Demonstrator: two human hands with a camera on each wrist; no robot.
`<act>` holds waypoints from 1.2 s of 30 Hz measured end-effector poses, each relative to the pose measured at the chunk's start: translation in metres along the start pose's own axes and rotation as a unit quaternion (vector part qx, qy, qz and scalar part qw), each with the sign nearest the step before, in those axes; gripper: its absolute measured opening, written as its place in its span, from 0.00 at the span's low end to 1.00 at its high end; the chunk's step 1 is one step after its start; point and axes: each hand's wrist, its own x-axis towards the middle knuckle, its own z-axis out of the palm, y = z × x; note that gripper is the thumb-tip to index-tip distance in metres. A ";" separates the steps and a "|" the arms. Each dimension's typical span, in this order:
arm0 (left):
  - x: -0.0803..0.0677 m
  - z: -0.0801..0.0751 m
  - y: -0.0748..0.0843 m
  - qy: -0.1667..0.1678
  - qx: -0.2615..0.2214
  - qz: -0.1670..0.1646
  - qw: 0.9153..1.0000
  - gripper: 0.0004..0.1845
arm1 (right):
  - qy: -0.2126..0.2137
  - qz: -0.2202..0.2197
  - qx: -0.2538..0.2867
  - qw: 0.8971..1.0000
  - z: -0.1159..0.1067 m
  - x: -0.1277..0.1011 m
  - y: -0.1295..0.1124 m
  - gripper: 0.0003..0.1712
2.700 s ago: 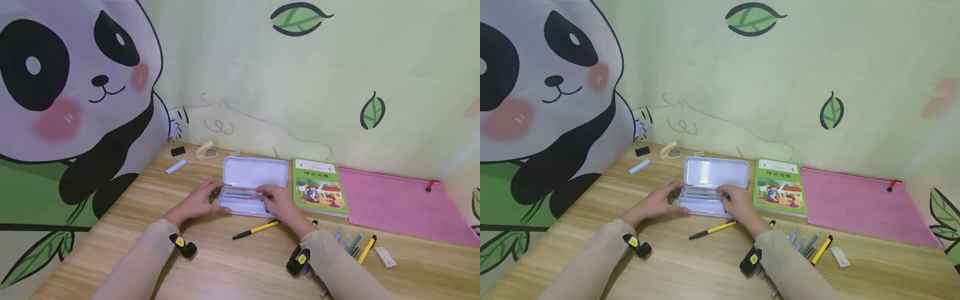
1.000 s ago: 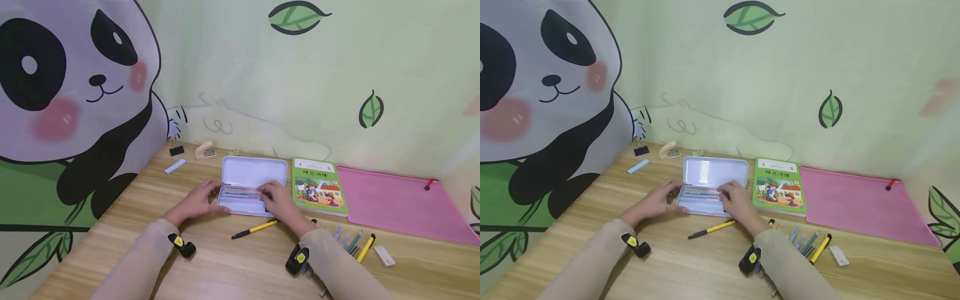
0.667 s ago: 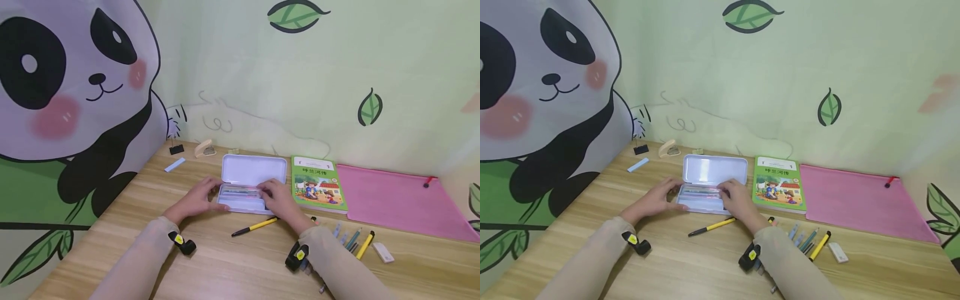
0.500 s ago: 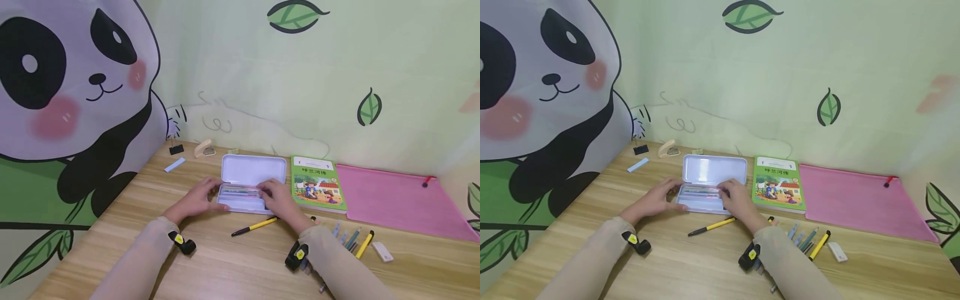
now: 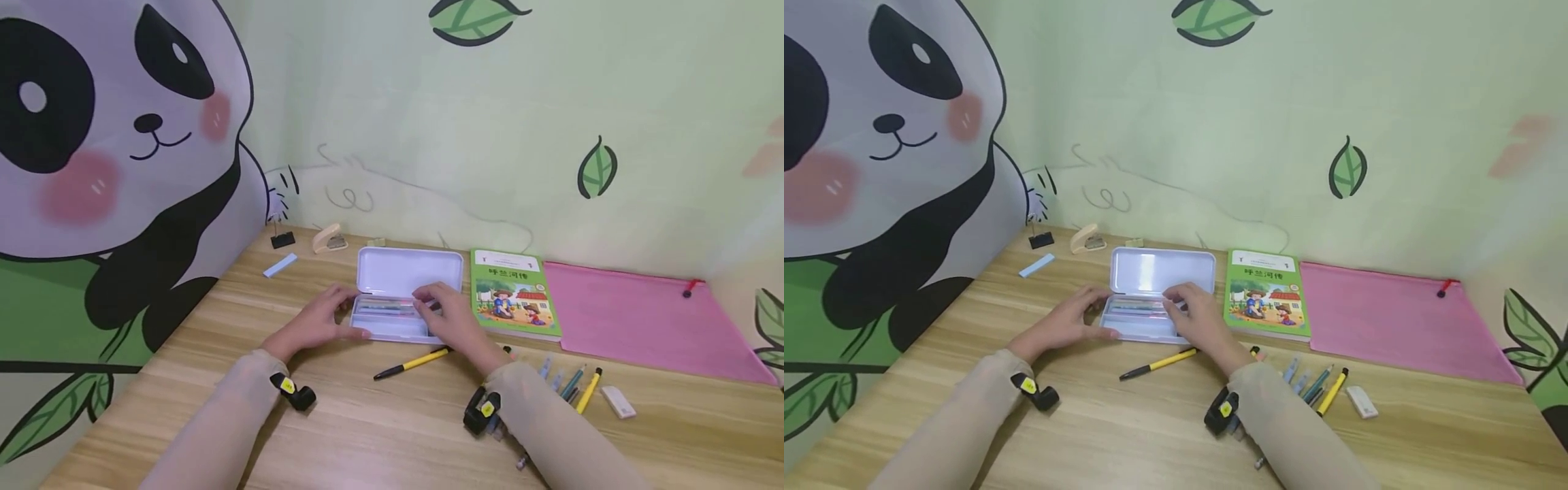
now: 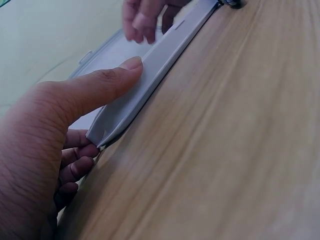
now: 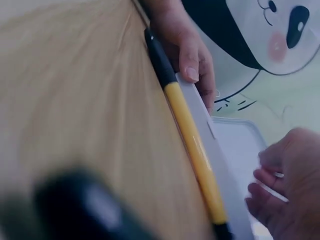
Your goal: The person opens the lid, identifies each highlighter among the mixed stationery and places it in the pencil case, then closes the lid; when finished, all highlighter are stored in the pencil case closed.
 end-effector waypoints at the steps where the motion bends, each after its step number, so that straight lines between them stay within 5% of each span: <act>1: 0.000 -0.001 0.000 0.000 -0.002 -0.002 1.000 0.50 | 0.001 -0.012 0.010 1.000 -0.002 0.001 -0.003 0.12; 6: 0.000 -0.002 0.002 -0.001 -0.008 -0.006 1.000 0.49 | -0.031 -0.079 0.043 0.995 -0.022 0.007 -0.028 0.14; 15: 0.001 0.001 0.001 -0.002 -0.014 -0.005 1.000 0.50 | -0.104 -0.173 0.025 0.979 -0.085 -0.008 -0.069 0.15; 24: -0.003 -0.003 0.005 0.001 -0.006 -0.005 1.000 0.50 | -0.097 -0.129 -0.001 0.987 -0.133 -0.047 -0.028 0.15; 36: -0.002 -0.002 0.005 0.001 -0.001 0.008 1.000 0.49 | -0.209 -0.004 -0.060 0.976 -0.160 -0.101 0.051 0.17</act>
